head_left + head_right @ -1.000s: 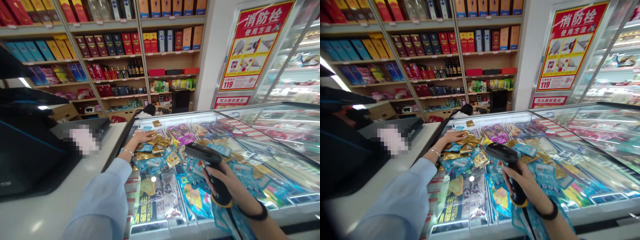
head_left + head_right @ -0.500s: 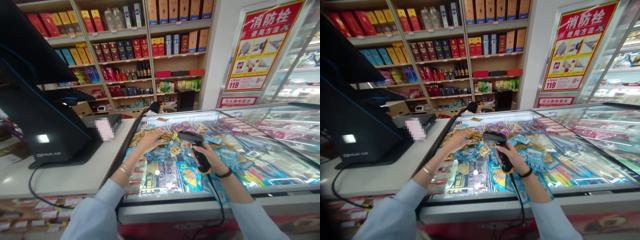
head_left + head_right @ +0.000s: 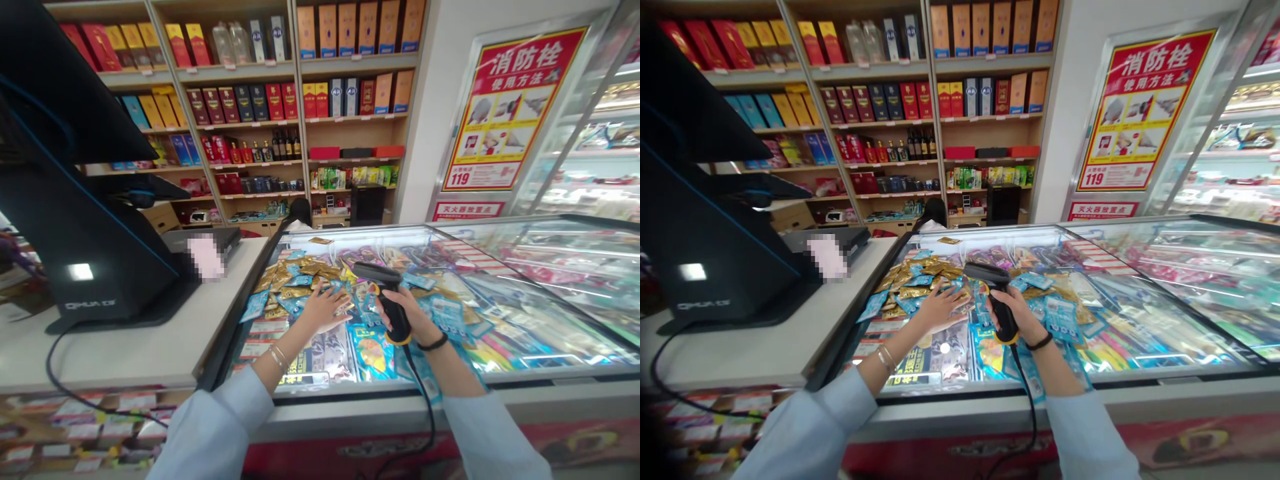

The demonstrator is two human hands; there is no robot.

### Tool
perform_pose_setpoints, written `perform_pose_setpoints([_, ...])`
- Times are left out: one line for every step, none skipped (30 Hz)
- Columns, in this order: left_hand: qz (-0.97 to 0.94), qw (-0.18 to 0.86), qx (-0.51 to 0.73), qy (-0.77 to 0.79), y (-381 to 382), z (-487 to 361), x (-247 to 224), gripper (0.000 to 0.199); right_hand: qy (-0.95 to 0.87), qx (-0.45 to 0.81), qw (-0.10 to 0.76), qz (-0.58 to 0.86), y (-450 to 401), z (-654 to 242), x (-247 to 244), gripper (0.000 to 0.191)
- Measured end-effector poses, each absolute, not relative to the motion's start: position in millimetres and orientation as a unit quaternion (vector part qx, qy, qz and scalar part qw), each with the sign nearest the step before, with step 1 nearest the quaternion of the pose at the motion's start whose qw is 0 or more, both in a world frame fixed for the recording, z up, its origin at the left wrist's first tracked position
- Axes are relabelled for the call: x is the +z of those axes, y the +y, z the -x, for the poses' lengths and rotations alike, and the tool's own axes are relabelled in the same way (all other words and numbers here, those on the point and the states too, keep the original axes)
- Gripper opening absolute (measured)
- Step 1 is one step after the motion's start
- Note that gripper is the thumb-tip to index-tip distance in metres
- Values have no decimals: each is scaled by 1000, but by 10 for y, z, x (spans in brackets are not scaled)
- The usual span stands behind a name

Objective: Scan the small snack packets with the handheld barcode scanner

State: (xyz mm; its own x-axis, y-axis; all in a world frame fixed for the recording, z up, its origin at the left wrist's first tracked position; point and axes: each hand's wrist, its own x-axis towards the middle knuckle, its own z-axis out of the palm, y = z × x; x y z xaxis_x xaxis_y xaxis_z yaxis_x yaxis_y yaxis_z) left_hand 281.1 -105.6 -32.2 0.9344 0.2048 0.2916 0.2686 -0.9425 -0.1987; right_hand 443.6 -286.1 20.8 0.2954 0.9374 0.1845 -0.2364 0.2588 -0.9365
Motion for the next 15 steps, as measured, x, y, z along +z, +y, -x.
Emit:
perform_pose_setpoints([976,113,-129,-135,-1069,-2819,-315,56,-408,428,684,428,-2869,-4437,220,32])
perform_pose_setpoints([976,107,-121,-146,-1103,-2839,-314,60,-407,423,687,427,-2882,-4438,235,32])
perform_pose_setpoints([977,101,-110,-152,-1158,-2873,-323,66,-406,418,691,428,-2899,-4439,252,32])
perform_pose_setpoints([979,92,-98,-151,-1233,-2921,-343,75,-404,413,694,429,-2921,-4441,272,33])
perform_pose_setpoints([983,80,-87,-144,-1323,-2982,-372,88,-404,409,696,430,-2949,-4445,294,32])
perform_pose_setpoints([986,65,-77,-134,-1423,-3056,-408,101,-405,406,697,430,-2982,-4450,317,32])
perform_pose_setpoints([989,48,-68,-124,-1525,-3139,-447,114,-408,405,697,429,-3019,-4458,340,31])
perform_pose_setpoints([990,32,-59,-121,-1624,-3229,-483,122,-412,405,695,427,-3059,-4468,360,31])
perform_pose_setpoints([991,18,-51,-125,-1714,-3324,-513,125,-416,404,695,426,-3098,-4481,376,30])
perform_pose_setpoints([990,10,-42,-136,-1792,-3418,-532,124,-418,403,694,425,-3136,-4496,387,30])
perform_pose_setpoints([988,7,-33,-150,-1860,-3511,-539,121,-419,401,695,425,-3170,-4514,392,30])
perform_pose_setpoints([986,8,-24,-166,-1916,-3600,-535,116,-420,398,695,427,-3200,-4533,392,29])
perform_pose_setpoints([983,10,-16,-181,-1965,-3685,-520,111,-419,395,696,428,-3225,-4554,388,29])
perform_pose_setpoints([981,11,-10,-194,-2008,-3764,-499,106,-418,393,697,430,-3244,-4573,381,29])
perform_pose_setpoints([979,12,-6,-205,-2048,-3839,-474,102,-417,391,698,432,-3259,-4592,372,29])
